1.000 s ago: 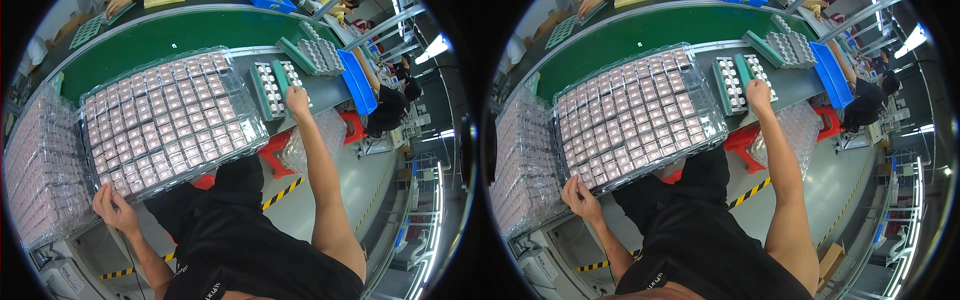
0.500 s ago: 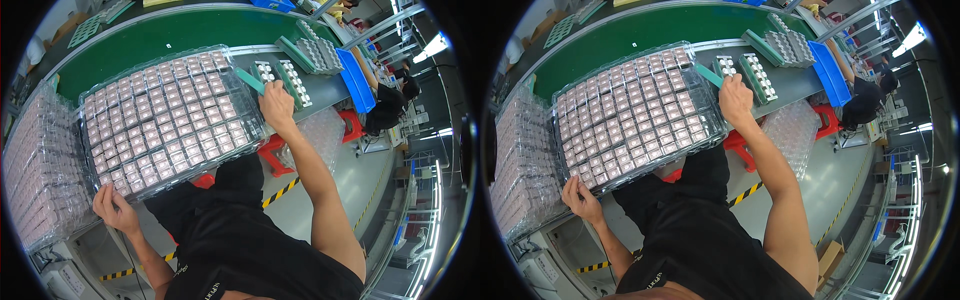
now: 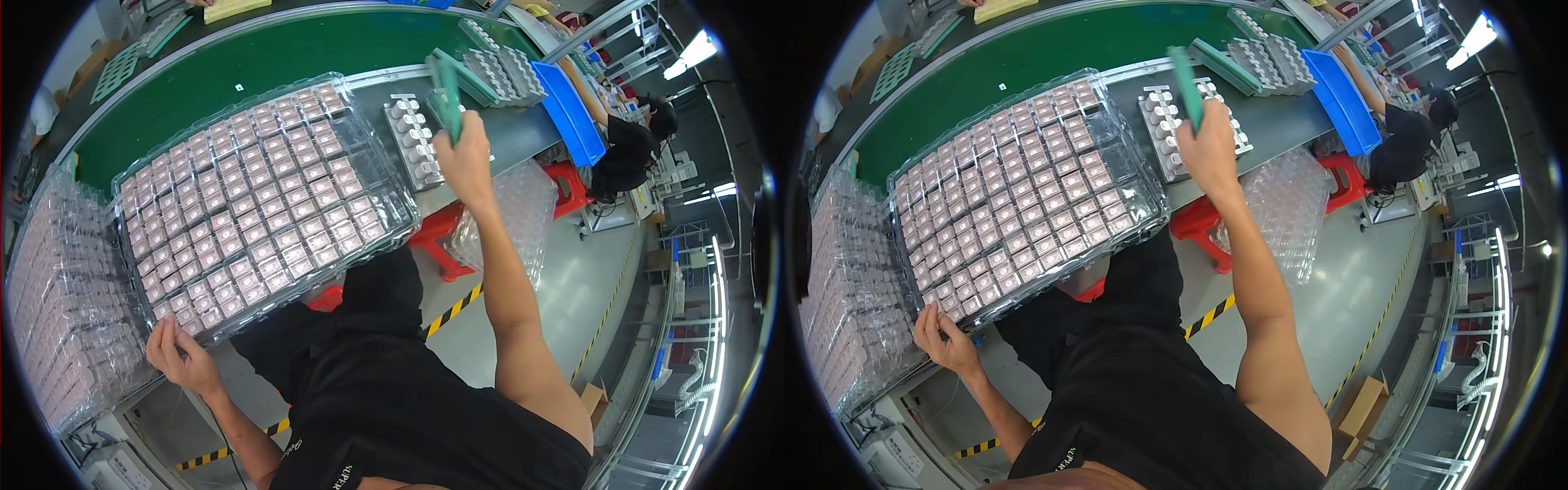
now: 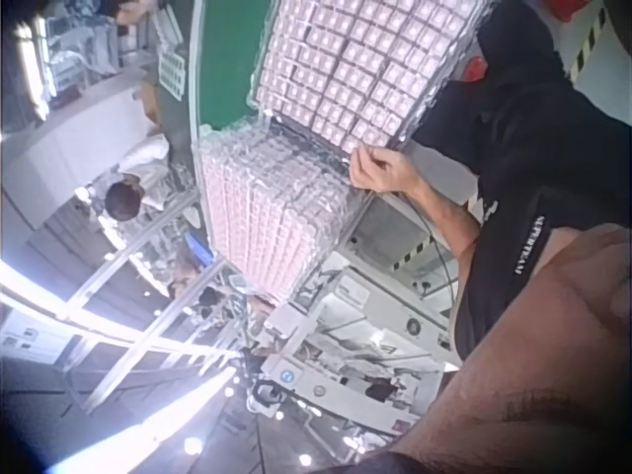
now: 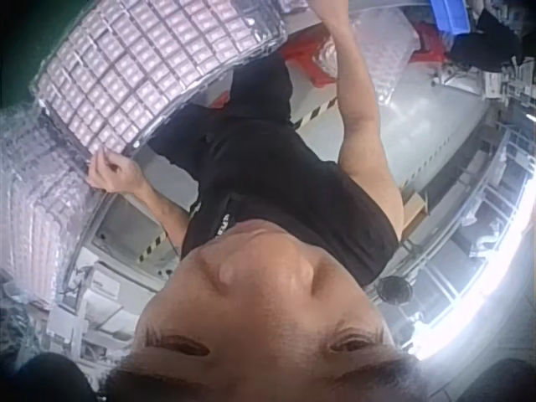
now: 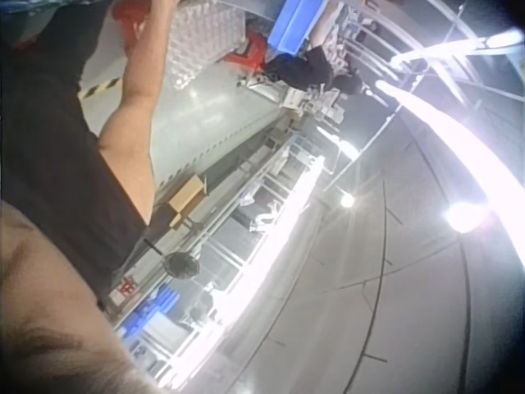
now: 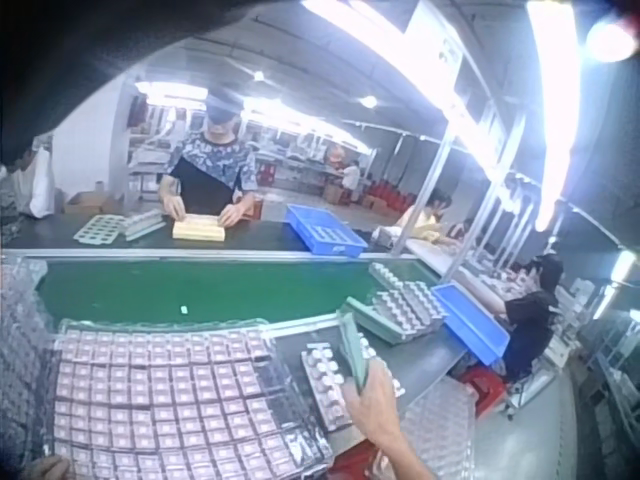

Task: Packaging small electronic components into plastic trays on an assembly line.

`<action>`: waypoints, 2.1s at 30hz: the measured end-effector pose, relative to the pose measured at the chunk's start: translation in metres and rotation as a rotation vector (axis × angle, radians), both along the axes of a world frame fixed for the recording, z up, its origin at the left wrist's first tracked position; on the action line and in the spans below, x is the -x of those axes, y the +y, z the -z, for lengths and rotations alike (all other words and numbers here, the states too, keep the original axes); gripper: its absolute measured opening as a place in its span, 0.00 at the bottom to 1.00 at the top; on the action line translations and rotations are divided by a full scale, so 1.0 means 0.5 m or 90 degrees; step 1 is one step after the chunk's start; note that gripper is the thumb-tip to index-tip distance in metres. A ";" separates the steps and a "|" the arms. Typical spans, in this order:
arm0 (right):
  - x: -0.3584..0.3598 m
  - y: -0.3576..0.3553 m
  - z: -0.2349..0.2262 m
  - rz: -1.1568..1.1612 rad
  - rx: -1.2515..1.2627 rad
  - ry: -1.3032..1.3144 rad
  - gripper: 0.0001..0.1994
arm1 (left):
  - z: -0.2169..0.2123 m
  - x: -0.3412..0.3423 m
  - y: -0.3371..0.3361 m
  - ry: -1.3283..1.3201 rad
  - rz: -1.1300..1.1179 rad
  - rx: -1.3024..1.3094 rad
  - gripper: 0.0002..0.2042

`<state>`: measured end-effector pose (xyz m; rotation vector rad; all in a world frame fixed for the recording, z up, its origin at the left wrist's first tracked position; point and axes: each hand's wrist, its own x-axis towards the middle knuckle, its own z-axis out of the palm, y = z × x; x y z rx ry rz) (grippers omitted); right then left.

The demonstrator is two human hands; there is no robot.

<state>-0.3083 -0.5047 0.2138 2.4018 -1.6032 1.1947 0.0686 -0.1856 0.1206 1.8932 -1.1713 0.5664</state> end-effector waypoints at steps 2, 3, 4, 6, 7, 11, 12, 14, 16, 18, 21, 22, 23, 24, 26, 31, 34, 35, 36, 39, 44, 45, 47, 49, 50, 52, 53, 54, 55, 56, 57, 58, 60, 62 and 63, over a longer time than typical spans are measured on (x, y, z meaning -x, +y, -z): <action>0.016 0.002 -0.026 0.077 -0.204 -0.127 0.12 | 0.000 0.000 -0.006 -0.009 0.002 -0.004 0.14; 0.039 -0.015 -0.002 0.072 -0.251 -0.195 0.17 | 0.002 -0.002 -0.005 -0.010 0.004 -0.004 0.14; 0.061 -0.022 0.016 0.075 -0.247 -0.197 0.17 | 0.007 -0.005 -0.004 -0.004 0.002 -0.018 0.13; 0.098 -0.030 0.044 0.035 -0.309 -0.132 0.26 | 0.005 -0.002 -0.004 0.004 0.006 -0.039 0.12; 0.108 -0.027 0.052 0.019 -0.357 -0.134 0.33 | 0.002 0.000 -0.005 0.003 0.008 -0.039 0.12; 0.123 -0.029 0.061 0.030 -0.388 -0.121 0.30 | 0.003 0.003 -0.006 0.013 0.006 -0.029 0.14; 0.126 -0.034 0.055 0.014 -0.415 -0.109 0.29 | 0.005 0.002 -0.004 0.018 0.005 -0.032 0.14; 0.126 -0.038 0.043 -0.001 -0.441 -0.097 0.28 | 0.007 0.000 0.001 0.020 0.002 -0.038 0.14; 0.121 -0.039 0.034 0.017 -0.468 -0.154 0.26 | 0.010 -0.001 0.002 0.027 -0.004 -0.043 0.13; 0.146 -0.053 0.043 0.032 -0.457 -0.094 0.26 | 0.008 0.002 -0.002 0.027 -0.004 -0.043 0.14; 0.153 -0.055 0.046 0.037 -0.391 0.053 0.24 | 0.013 -0.005 -0.002 0.011 -0.001 -0.058 0.13; 0.148 -0.053 0.041 0.028 -0.334 0.141 0.23 | 0.015 -0.007 -0.002 -0.004 0.001 -0.071 0.13; 0.145 -0.050 0.032 0.025 -0.333 0.141 0.23 | 0.016 -0.006 -0.002 -0.005 -0.001 -0.070 0.13; 0.141 -0.048 0.016 0.028 -0.299 0.123 0.21 | 0.014 -0.004 -0.003 0.007 -0.007 -0.070 0.13; 0.149 -0.068 -0.020 0.004 -0.227 0.090 0.21 | 0.004 -0.001 -0.003 -0.005 -0.014 -0.083 0.14; 0.227 -0.279 -0.037 0.051 -0.078 0.041 0.23 | 0.014 -0.010 0.004 -0.026 -0.021 -0.107 0.14; 0.261 -0.416 0.004 0.063 -0.093 0.076 0.22 | 0.021 -0.015 0.009 -0.049 -0.037 -0.146 0.12; 0.262 -0.450 0.014 0.071 -0.109 0.087 0.22 | 0.021 -0.014 0.008 -0.054 -0.041 -0.147 0.12; 0.265 -0.480 0.025 0.081 -0.116 0.094 0.22 | 0.024 -0.014 0.008 -0.055 -0.048 -0.154 0.12; 0.278 -0.545 0.060 0.050 -0.172 0.146 0.22 | 0.021 -0.006 0.000 -0.054 -0.060 -0.167 0.12; 0.268 -0.563 0.093 -0.011 -0.154 0.153 0.22 | 0.012 -0.001 0.001 -0.051 -0.097 -0.171 0.12; 0.272 -0.568 0.094 -0.013 -0.155 0.148 0.22 | 0.014 -0.001 -0.001 -0.056 -0.099 -0.167 0.12; 0.276 -0.570 0.089 -0.016 -0.166 0.144 0.25 | 0.014 0.000 -0.002 -0.050 -0.094 -0.167 0.12; 0.281 -0.556 0.079 -0.001 -0.139 0.164 0.27 | 0.011 0.003 -0.011 -0.050 -0.083 -0.148 0.13; 0.286 -0.551 0.075 0.016 -0.108 0.184 0.28 | 0.009 0.007 -0.017 -0.045 -0.073 -0.144 0.13; 0.266 -0.517 0.057 0.022 -0.061 0.102 0.28 | 0.007 0.006 -0.014 -0.028 -0.063 -0.128 0.14; 0.222 -0.458 0.027 0.028 -0.070 0.026 0.27 | 0.004 0.004 -0.004 -0.033 -0.070 -0.127 0.13; 0.205 -0.408 0.003 0.010 -0.141 -0.043 0.26 | 0.005 0.004 -0.005 -0.033 -0.067 -0.123 0.13; 0.180 -0.351 0.000 -0.025 -0.194 -0.115 0.27 | 0.004 0.003 0.000 -0.036 -0.071 -0.117 0.13; 0.158 -0.286 0.001 -0.054 -0.244 -0.183 0.28 | 0.003 0.003 0.002 -0.035 -0.078 -0.119 0.13; 0.147 -0.216 0.002 -0.078 -0.237 -0.188 0.29 | 0.007 0.004 -0.006 -0.026 -0.071 -0.105 0.13; 0.123 -0.149 0.020 -0.111 -0.237 -0.201 0.30 | 0.006 0.003 -0.001 -0.027 -0.072 -0.098 0.13; 0.076 -0.025 0.019 -0.052 -0.322 -0.187 0.39 | 0.011 0.001 -0.006 -0.006 -0.061 -0.081 0.13; 0.062 0.030 0.085 -0.043 -0.250 -0.122 0.42 | -0.004 0.009 -0.008 -0.002 -0.057 -0.068 0.13; 0.050 0.054 0.084 -0.001 -0.264 -0.102 0.43 | -0.009 0.016 -0.017 0.003 -0.047 -0.066 0.13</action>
